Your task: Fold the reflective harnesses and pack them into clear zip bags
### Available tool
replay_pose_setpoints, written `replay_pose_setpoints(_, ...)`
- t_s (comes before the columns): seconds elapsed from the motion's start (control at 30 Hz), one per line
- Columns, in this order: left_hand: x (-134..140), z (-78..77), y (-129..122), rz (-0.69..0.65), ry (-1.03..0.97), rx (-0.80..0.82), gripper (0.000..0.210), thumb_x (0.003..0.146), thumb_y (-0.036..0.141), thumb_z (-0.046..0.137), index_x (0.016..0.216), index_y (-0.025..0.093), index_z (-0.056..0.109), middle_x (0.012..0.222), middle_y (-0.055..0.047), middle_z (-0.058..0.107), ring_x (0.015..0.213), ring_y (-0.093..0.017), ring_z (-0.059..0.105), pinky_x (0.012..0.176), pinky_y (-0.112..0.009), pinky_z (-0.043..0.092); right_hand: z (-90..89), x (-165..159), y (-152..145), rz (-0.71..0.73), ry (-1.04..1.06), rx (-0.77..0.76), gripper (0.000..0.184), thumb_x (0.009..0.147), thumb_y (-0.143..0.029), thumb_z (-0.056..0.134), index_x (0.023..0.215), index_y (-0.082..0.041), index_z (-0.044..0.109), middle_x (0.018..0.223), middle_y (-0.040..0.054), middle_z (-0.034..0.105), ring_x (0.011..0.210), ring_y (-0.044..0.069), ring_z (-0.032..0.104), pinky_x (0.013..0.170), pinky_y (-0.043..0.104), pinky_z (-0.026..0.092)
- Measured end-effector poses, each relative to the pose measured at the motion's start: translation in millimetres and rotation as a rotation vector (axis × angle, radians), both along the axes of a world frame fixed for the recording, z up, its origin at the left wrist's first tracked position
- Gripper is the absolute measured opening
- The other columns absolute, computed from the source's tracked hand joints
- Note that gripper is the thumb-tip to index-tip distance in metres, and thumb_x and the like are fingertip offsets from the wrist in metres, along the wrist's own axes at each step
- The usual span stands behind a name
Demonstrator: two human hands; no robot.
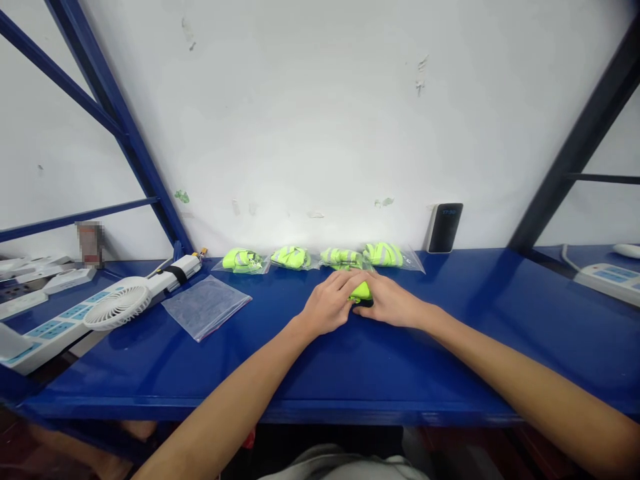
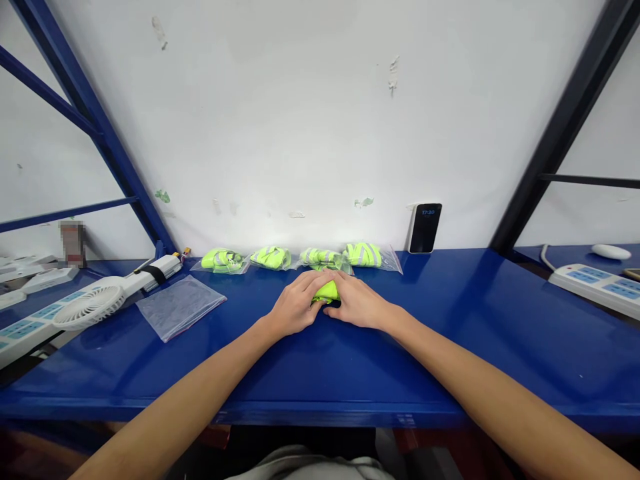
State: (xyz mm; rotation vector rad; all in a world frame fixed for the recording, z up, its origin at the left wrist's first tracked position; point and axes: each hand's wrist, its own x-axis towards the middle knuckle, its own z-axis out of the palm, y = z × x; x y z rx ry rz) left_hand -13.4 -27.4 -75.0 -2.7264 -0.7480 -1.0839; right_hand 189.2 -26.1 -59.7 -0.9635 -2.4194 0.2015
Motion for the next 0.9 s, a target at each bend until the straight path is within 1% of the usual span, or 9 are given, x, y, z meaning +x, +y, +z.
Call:
replay_pose_setpoints(0.07,-1,1.7,-1,-0.008,-0.004,0.015,0.064,0.087,0.013,0.052,0.145,0.029,0.032,0.141,-0.010,0.049,0.131,-0.026,0.049,0.106,-0.044,0.048,0.6,2,2,0.016,0.020,-0.015,0.070,0.079,-0.030,0.070,0.143,-0.022,0.045,0.140,0.0147,0.055,0.124,0.035,0.057,0.101,0.054,0.046)
replay_pose_setpoints(0.2,-4,4.6,0,-0.022,-0.085,0.003,0.063,0.087,0.023,0.059,0.144,0.029,0.033,0.139,-0.012,0.046,0.129,-0.026,0.051,0.100,-0.041,0.052,8.0,6,0,-0.009,0.066,-0.030,0.100,0.078,-0.042,0.074,0.157,-0.028,0.014,0.157,0.0136,0.036,0.137,0.036,0.045,0.105,0.052,0.043)
replay_pose_setpoints(0.27,-5,6.2,-1,-0.034,-0.127,-0.021,0.062,0.087,0.028,0.062,0.143,0.027,0.035,0.133,-0.012,0.051,0.125,-0.026,0.054,0.100,-0.040,0.051,12.0,6,-2,0.002,0.051,-0.030,0.106,0.076,-0.045,0.075,0.158,-0.030,0.009,0.158,0.0118,0.034,0.139,0.035,0.042,0.106,0.050,0.042)
replay_pose_setpoints(0.5,-2,22.0,-9,-0.102,-0.124,-0.198,0.051,0.088,0.028,0.062,0.136,0.025,0.045,0.137,-0.009,0.056,0.126,-0.025,0.054,0.108,-0.039,0.044,17.4,7,-6,0.086,0.075,-0.136,0.080,0.080,-0.050,0.071,0.148,-0.025,0.038,0.122,0.0090,0.068,0.102,0.033,0.067,0.086,0.046,0.053)
replay_pose_setpoints(0.6,-8,36.3,-14,-0.105,-0.086,-0.271,0.055,0.090,0.034,0.059,0.141,0.026,0.042,0.140,-0.009,0.055,0.128,-0.027,0.053,0.108,-0.042,0.043,16.3,6,-8,0.099,0.186,-0.239,0.074,0.081,-0.050,0.070,0.144,-0.023,0.042,0.103,0.0053,0.073,0.083,0.027,0.069,0.075,0.040,0.055)
replay_pose_setpoints(0.67,-19,46.3,-22,-0.080,-0.034,-0.270,0.054,0.093,0.037,0.054,0.144,0.026,0.041,0.146,-0.009,0.050,0.135,-0.027,0.047,0.112,-0.044,0.039,13.6,4,-7,0.076,0.219,-0.239,0.070,0.082,-0.050,0.069,0.142,-0.024,0.045,0.104,0.0052,0.072,0.083,0.027,0.068,0.073,0.039,0.055)
replay_pose_setpoints(0.77,-52,55.6,-41,0.094,0.092,-0.210,0.038,0.096,0.038,0.046,0.130,0.026,0.056,0.155,-0.007,0.039,0.140,-0.028,0.040,0.116,-0.044,0.034,8.4,2,-5,0.028,0.259,-0.237,0.067,0.080,-0.049,0.072,0.138,-0.024,0.050,0.115,0.0073,0.070,0.096,0.030,0.067,0.083,0.043,0.054)
replay_pose_setpoints(0.83,-89,55.7,-54,0.342,0.183,-0.204,0.033,0.096,0.040,0.042,0.114,0.026,0.065,0.144,-0.007,0.051,0.130,-0.028,0.050,0.111,-0.044,0.039,6.5,-1,-6,0.007,0.320,-0.278,0.064,0.078,-0.048,0.073,0.134,-0.023,0.054,0.118,0.0082,0.069,0.102,0.032,0.066,0.088,0.046,0.054)
replay_pose_setpoints(0.9,-135,51.5,-64,0.634,0.328,-0.270,0.040,0.094,0.045,0.042,0.118,0.023,0.063,0.127,-0.012,0.062,0.118,-0.032,0.057,0.102,-0.050,0.044,6.6,-6,-11,0.036,0.391,-0.373,0.058,0.078,-0.048,0.074,0.127,-0.022,0.058,0.115,0.0080,0.070,0.101,0.031,0.067,0.086,0.046,0.055)
